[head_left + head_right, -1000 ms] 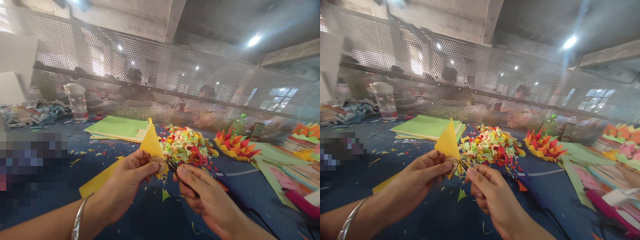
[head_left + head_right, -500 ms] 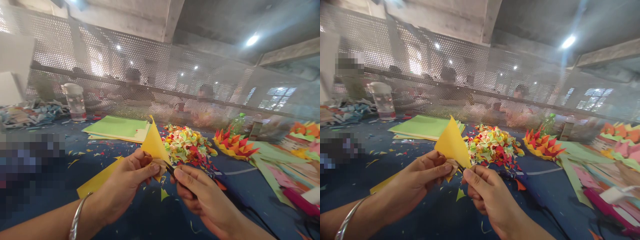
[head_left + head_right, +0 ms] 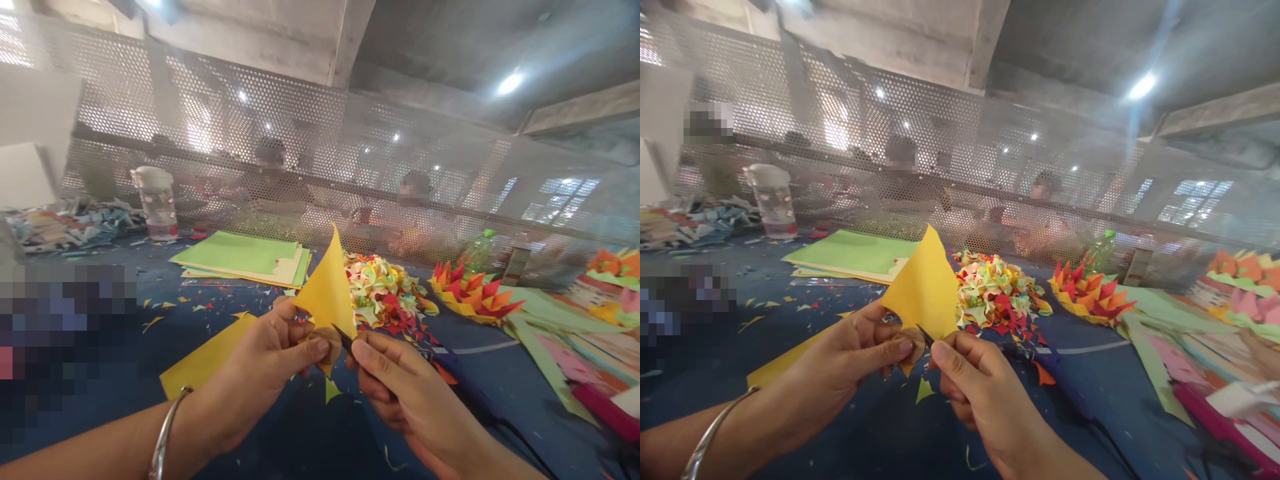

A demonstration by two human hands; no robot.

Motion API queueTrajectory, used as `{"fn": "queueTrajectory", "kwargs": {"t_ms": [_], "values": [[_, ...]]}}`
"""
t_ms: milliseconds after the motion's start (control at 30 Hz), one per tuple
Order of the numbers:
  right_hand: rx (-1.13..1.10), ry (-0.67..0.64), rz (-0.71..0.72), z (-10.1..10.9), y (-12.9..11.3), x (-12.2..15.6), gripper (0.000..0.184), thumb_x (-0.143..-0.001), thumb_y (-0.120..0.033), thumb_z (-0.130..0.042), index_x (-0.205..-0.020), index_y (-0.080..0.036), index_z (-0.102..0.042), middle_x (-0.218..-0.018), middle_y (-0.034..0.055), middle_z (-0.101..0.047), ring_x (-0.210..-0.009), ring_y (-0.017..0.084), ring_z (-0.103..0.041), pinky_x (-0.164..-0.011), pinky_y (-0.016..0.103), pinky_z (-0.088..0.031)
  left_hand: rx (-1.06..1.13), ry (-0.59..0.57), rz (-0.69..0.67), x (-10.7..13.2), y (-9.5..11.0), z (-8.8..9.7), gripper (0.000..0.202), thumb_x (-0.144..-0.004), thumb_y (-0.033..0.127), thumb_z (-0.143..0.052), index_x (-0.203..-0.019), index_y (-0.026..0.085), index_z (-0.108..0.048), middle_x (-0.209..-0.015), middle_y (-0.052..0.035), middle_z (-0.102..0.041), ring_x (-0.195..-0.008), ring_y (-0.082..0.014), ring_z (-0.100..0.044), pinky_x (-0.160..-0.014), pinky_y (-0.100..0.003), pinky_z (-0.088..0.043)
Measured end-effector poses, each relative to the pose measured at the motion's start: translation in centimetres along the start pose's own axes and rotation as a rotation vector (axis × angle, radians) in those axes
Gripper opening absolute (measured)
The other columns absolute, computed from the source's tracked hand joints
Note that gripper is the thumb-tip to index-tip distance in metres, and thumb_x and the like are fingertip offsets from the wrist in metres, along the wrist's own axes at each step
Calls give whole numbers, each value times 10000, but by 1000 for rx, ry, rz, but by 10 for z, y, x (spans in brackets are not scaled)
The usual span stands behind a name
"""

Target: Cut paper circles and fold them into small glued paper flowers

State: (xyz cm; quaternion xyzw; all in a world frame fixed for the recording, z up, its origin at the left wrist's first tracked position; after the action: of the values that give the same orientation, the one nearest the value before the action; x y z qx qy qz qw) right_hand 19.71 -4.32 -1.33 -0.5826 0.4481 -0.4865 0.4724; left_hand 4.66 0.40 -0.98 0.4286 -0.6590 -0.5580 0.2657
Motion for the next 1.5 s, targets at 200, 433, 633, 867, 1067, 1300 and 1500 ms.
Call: {"fn": "queueTrajectory", "kwargs": {"t_ms": [200, 433, 633, 867, 1067, 1300, 1500], "values": [[30, 13, 0, 1, 1, -1, 369, -846, -519, -664, -766, -182, -537, -546, -101, -305, -452, 44, -143, -419, 224, -62, -14, 14, 55, -1, -3, 0, 285, -748, 267, -753, -949, 149, -588, -809, -49, -724, -674, -126, -599, -588, -234, -389], [59, 21, 40, -1, 0, 0, 373, -848, -509, -675, -749, -179, -532, -577, -96, -273, -495, 65, -151, -437, 232, -86, 34, 86, 120, 2, 0, 3, 269, -700, 249, -784, -816, 163, -557, -722, -7, -700, -631, -104, -574, -579, -223, -367], [109, 12, 74, 0, -1, -1, 384, -851, -524, -668, -747, -176, -544, -555, -100, -270, -495, 70, -163, -441, 242, -101, 53, 86, 67, 1, 4, 3, 324, -691, 248, -798, -860, 171, -532, -693, 23, -687, -627, -90, -551, -601, -225, -351], [97, 8, 97, -2, -3, -3, 432, -813, -564, -690, -709, -185, -510, -552, -104, -257, -494, 71, -157, -431, 242, -100, 90, 37, 5, 0, 4, 1, 386, -726, 227, -778, -925, 175, -451, -717, 13, -706, -651, -89, -580, -664, -232, -392], [95, -2, 90, 0, -1, -1, 398, -852, -532, -666, -726, -183, -519, -561, -100, -259, -495, 72, -155, -432, 243, -97, 95, 12, -1, 1, 4, -2, 419, -748, 242, -762, -977, 178, -416, -650, 62, -648, -631, -75, -546, -668, -224, -382], [138, 3, 112, 1, -3, -2, 394, -860, -534, -655, -733, -182, -533, -563, -101, -248, -500, 76, -156, -434, 242, -106, 57, -22, -82, 1, 7, -2, 435, -787, 226, -723, -1039, 185, -372, -650, 73, -627, -632, -75, -536, -663, -226, -376], [186, -2, 143, 0, -5, -2, 408, -860, -559, -639, -732, -186, -536, -548, -102, -256, -484, 76, -173, -432, 248, -119, 3, -21, -138, 2, 8, -1, 426, -801, 216, -692, -1076, 185, -367, -704, 35, -667, -659, -98, -566, -662, -245, -391]]}}
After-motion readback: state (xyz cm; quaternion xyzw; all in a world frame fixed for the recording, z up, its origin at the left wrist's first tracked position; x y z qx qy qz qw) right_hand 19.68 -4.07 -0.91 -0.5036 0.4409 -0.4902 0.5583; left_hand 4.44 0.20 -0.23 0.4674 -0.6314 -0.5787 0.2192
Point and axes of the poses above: each hand's wrist, its own x-axis away from the middle knuckle, its own z-axis out of the back of the hand, y = z × x, the point moved 5 cm from there along -x, towards the middle knuckle
